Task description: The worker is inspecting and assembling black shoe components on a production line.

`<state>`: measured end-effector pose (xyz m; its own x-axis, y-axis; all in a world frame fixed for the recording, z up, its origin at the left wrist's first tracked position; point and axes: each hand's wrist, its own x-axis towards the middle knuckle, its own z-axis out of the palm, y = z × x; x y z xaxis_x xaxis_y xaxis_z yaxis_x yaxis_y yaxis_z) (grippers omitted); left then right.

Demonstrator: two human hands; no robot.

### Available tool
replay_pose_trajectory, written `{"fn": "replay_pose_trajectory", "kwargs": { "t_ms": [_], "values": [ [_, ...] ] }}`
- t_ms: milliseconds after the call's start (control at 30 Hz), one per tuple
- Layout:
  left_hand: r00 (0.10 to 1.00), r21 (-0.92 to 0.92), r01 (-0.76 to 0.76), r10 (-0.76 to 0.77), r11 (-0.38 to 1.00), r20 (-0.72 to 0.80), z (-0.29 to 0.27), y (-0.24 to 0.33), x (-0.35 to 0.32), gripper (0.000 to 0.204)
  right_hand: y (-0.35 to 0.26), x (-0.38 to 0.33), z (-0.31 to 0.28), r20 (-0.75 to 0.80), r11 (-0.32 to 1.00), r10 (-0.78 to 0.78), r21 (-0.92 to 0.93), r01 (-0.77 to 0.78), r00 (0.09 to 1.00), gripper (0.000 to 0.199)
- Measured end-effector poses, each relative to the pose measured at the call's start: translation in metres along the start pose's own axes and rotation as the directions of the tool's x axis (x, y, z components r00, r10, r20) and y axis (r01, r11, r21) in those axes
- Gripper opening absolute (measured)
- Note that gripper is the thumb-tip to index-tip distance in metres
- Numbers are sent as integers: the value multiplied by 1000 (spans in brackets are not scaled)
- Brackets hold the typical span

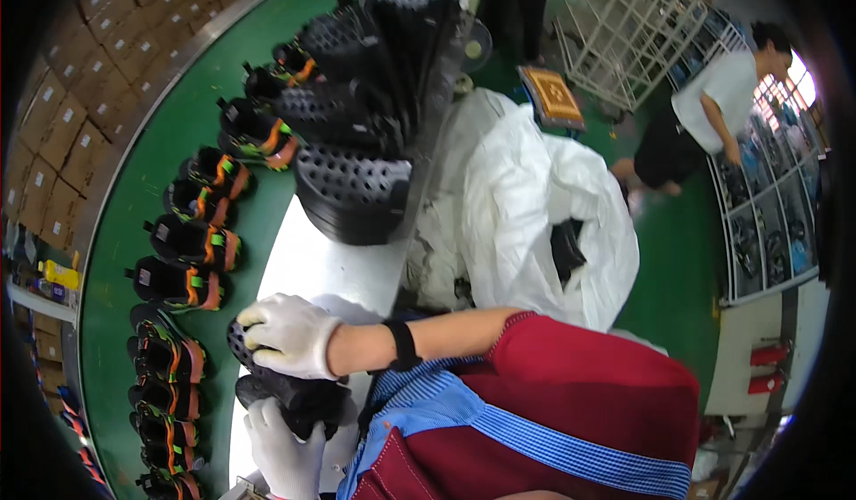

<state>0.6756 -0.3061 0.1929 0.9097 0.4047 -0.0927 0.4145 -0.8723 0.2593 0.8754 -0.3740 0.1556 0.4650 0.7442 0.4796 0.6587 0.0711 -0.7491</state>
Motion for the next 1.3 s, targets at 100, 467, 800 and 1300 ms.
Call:
{"fn": "replay_pose_trajectory", "kwargs": {
  "t_ms": [100,467,800,1300],
  "values": [
    [1000,-96,-2,-1,995,-31,10,-6,3,69,11,-2,-2,30,1000,-18,1,18,999,17],
    [991,59,-95,100,994,-94,-12,20,6,61,9,5,-17,135,999,-10,-36,15,991,18],
    [991,-10,131,-131,991,-9,-25,29,17,74,21,11,-23,181,998,-6,-62,17,983,20],
    [998,-266,-70,69,962,-12,-18,13,23,56,-41,44,-81,326,904,-335,-154,400,884,19]
  ]
}}
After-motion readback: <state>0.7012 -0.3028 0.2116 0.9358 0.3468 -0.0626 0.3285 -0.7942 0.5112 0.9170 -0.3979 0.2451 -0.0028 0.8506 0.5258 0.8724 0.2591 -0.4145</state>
